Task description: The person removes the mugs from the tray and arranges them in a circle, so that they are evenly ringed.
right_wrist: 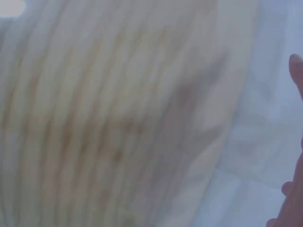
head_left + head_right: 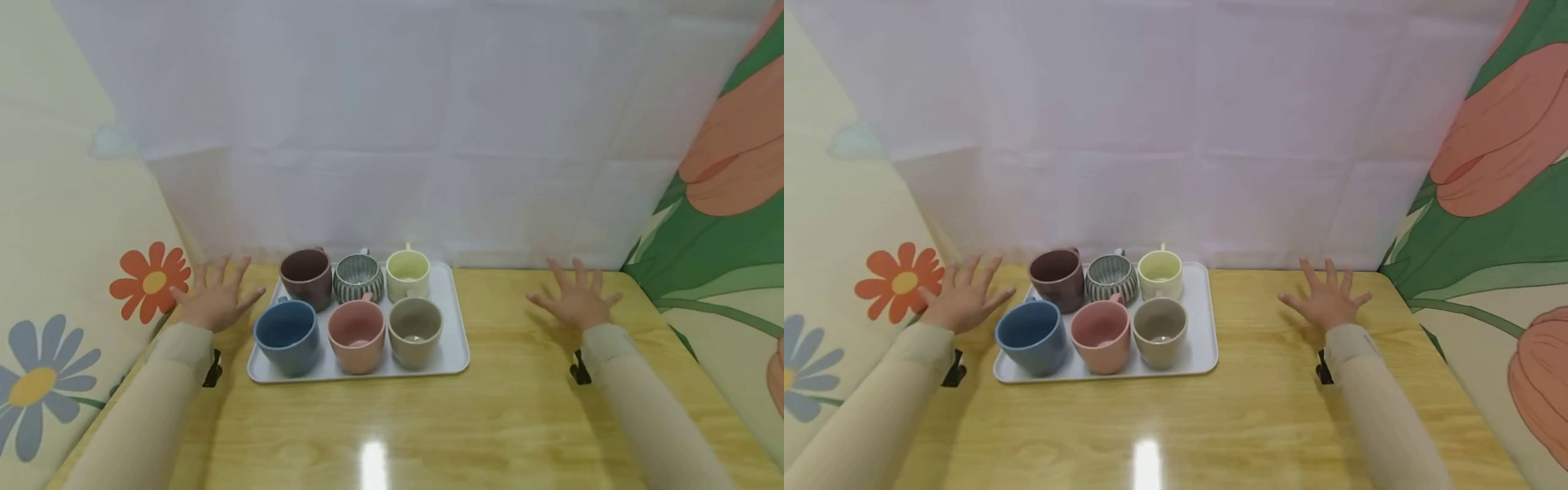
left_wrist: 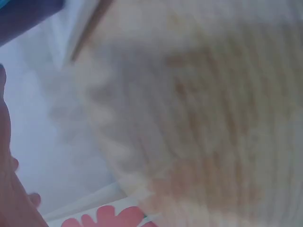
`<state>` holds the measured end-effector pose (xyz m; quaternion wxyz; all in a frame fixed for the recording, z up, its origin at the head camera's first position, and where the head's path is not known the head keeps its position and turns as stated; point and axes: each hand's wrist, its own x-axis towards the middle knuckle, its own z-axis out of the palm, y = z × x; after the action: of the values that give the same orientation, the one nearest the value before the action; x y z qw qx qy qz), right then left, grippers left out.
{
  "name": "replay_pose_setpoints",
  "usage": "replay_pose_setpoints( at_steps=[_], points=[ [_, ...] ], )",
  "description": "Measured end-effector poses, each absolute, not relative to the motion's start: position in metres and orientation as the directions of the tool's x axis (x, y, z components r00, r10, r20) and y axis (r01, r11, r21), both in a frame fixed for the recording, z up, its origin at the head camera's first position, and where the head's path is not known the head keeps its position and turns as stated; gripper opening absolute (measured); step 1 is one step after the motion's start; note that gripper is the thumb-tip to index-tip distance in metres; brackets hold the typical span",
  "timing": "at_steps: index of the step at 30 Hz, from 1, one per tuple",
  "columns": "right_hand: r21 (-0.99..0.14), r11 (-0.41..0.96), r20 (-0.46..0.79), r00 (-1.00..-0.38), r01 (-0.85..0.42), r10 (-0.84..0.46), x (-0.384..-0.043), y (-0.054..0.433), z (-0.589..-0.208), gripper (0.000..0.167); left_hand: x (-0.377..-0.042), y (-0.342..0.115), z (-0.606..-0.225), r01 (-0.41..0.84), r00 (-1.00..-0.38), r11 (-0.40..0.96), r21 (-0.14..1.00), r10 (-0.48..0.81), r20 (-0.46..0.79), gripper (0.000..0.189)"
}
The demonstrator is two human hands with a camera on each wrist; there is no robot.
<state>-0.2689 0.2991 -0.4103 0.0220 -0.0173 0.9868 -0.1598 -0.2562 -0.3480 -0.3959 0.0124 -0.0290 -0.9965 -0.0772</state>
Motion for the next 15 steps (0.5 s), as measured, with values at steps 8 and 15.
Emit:
replay_pose_setpoints(
  at_steps=[8,15],
  points=[
    [-0.467,0.872,0.070,-0.989,-0.146,-0.129,-0.256,0.276,-0.399,0.098,-0.243,-0.347,-0.391,0.177,-0.956,0.961,0.214,0.116,0.269,0.082],
    [-0.796,0.574,0.114,-0.978,-0.194,-0.172,-0.228,0.240,-0.393,0.087,-0.208,-0.332,-0.391,0.181,-0.935,0.826,0.533,-0.023,0.354,0.065]
  ],
)
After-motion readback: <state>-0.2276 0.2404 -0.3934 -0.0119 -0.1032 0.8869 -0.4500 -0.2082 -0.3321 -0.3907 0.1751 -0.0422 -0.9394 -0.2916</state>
